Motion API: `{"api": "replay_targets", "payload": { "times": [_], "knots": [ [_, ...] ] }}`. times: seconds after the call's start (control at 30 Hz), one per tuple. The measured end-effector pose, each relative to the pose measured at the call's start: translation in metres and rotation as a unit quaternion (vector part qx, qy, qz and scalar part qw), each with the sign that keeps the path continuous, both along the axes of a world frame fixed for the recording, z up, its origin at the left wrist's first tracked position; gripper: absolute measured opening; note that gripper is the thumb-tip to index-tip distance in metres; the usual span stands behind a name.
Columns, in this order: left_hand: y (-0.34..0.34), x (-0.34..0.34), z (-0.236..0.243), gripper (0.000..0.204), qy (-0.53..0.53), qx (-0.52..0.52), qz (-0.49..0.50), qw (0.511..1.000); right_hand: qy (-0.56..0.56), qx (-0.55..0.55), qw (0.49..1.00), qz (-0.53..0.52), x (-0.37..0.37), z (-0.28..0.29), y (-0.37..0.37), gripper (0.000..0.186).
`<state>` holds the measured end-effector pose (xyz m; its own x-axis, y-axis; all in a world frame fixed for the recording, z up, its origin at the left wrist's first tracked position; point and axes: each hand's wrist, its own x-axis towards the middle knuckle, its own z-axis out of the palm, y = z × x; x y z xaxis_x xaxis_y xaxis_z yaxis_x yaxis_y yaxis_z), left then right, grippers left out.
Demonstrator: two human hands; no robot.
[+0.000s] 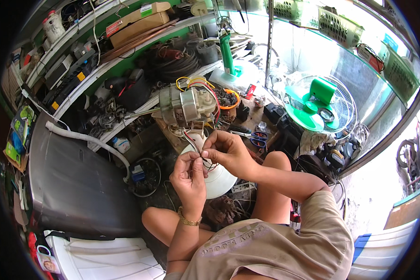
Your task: The person sits on the floor in a cluttered workshop and repairs a white ceiling fan motor. They strip the ends of several wires, twist them together, and use a screwdriver to tighten the terminal screws on the motor housing.
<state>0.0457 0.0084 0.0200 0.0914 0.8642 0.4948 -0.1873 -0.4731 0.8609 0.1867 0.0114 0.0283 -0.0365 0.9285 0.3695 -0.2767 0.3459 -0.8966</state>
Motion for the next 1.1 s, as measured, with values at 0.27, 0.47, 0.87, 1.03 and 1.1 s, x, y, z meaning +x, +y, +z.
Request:
{"api": "replay_targets", "payload": {
  "times": [0.27, 0.47, 0.87, 1.03, 1.1],
  "knots": [
    [-0.003, 0.003, -0.003, 0.007, -0.001, 0.001, 0.023, 1.000, 0.064, -0.036, 0.997, 0.004, -0.011, -0.009, -0.013, 0.017],
    [-0.003, -0.001, -0.008, 0.007, 0.052, 0.052, 0.041, 0.996, 0.050, -0.105, 0.992, 0.042, -0.005, -0.002, -0.013, 0.019],
    [0.001, -0.015, -0.001, 0.014, -0.025, -0.039, -0.087, 0.995, 0.016, -0.056, 0.985, 0.163, 0.004, 0.004, 0.001, 0.019],
    [0.009, -0.017, -0.004, 0.010, -0.055, -0.060, -0.093, 0.992, -0.067, -0.024, 0.985, 0.154, 0.010, 0.005, 0.000, 0.019],
    [0.020, -0.017, -0.013, 0.009, -0.047, -0.046, -0.107, 0.992, -0.024, -0.043, 0.986, 0.161, 0.010, -0.001, -0.004, 0.018]
  ]
}}
